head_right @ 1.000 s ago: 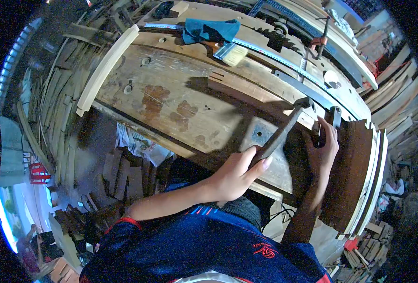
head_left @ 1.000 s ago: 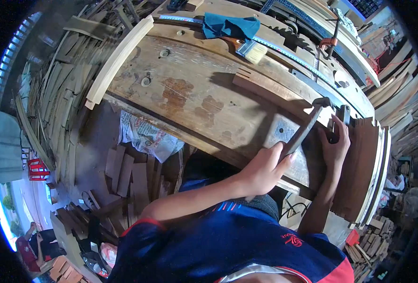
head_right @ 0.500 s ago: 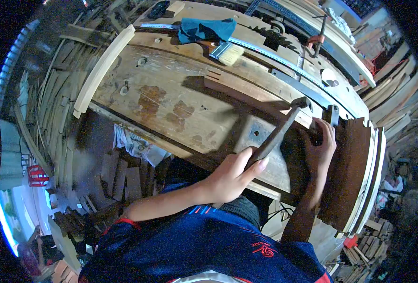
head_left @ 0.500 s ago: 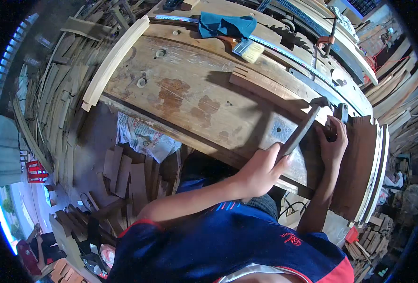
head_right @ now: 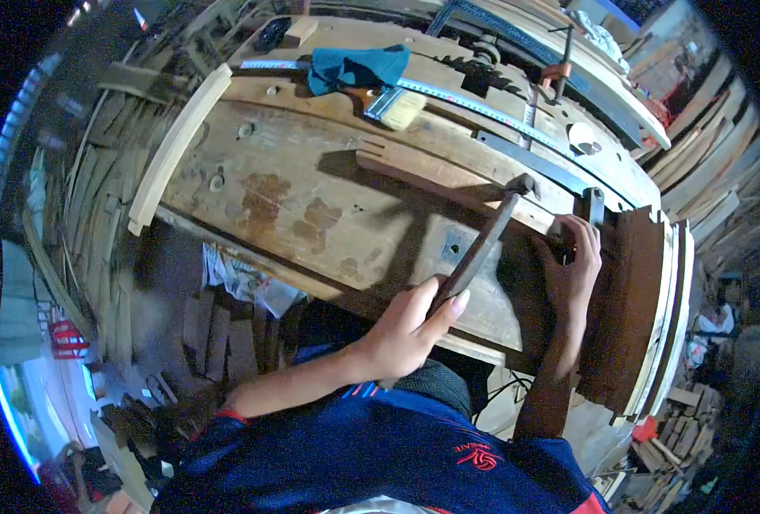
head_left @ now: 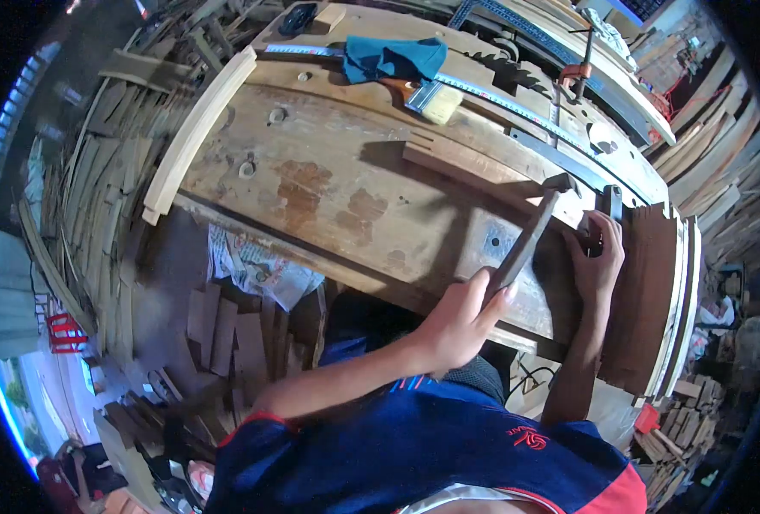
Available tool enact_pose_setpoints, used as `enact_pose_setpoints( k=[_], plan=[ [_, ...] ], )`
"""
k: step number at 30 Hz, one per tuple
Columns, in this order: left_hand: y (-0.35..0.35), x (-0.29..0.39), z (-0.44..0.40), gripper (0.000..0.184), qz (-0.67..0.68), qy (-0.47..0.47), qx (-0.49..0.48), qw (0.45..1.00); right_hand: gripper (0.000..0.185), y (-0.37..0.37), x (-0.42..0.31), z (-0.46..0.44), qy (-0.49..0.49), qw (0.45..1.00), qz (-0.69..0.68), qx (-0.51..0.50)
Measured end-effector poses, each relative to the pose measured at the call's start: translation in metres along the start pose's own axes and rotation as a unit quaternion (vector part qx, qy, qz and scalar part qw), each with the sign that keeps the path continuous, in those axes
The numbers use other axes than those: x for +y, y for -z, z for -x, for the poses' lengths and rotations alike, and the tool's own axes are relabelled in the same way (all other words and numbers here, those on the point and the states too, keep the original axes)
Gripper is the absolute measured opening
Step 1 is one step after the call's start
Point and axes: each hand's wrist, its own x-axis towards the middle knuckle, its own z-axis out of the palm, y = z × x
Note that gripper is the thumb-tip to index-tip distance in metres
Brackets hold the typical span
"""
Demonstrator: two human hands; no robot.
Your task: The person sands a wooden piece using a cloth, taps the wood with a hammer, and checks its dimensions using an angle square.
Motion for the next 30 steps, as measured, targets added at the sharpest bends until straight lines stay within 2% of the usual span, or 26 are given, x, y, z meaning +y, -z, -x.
enact_pose_setpoints(
  k=[5,8,9,12,16,20,21,25,28,29,30],
  plan=[
    [0.008,0.008,0.006,0.034,-0.005,-0.026,0.015,1.0,0.044,0.001,-0.011,-0.002,0.046,0.996,0.073,0.022],
    [0.019,0.018,0.012,0.033,0.012,0.101,-0.021,0.995,0.047,0.001,-0.015,-0.001,-0.028,0.999,-0.016,-0.016],
    [0.018,0.015,0.017,0.033,0.005,0.045,0.006,0.999,0.049,0.005,-0.016,0.0,-0.04,0.998,-0.011,-0.041],
    [0.023,0.01,0.029,0.034,-0.019,-0.022,0.04,0.999,0.053,0.006,-0.021,0.0,-0.007,0.998,0.028,-0.05],
    [0.031,0.022,0.038,0.035,-0.003,0.088,-0.009,0.996,0.056,0.004,-0.027,-0.002,-0.069,0.995,0.047,-0.055],
    [0.023,0.02,0.037,0.03,0.074,0.013,0.0,0.997,0.059,0.002,-0.025,0.0,-0.05,0.997,0.049,-0.042],
    [0.025,0.018,0.034,0.03,0.073,0.057,-0.009,0.996,0.059,0.002,-0.022,0.0,-0.041,0.997,0.051,-0.04],
    [0.023,0.012,0.03,0.032,0.051,0.053,-0.001,0.997,0.063,0.003,-0.014,0.001,-0.031,0.996,0.059,-0.055],
    [0.021,0.008,0.025,0.032,0.011,-0.016,0.032,0.999,0.065,-0.002,-0.016,0.001,-0.031,0.996,0.057,-0.056],
    [0.025,0.008,0.023,0.032,0.02,0.053,0.006,0.998,0.065,-0.001,-0.016,0.001,-0.026,0.996,0.064,-0.057],
    [0.027,0.014,0.024,0.033,0.013,0.059,0.001,0.998,0.065,0.0,-0.015,0.001,-0.019,0.995,0.071,-0.06]
  ],
)
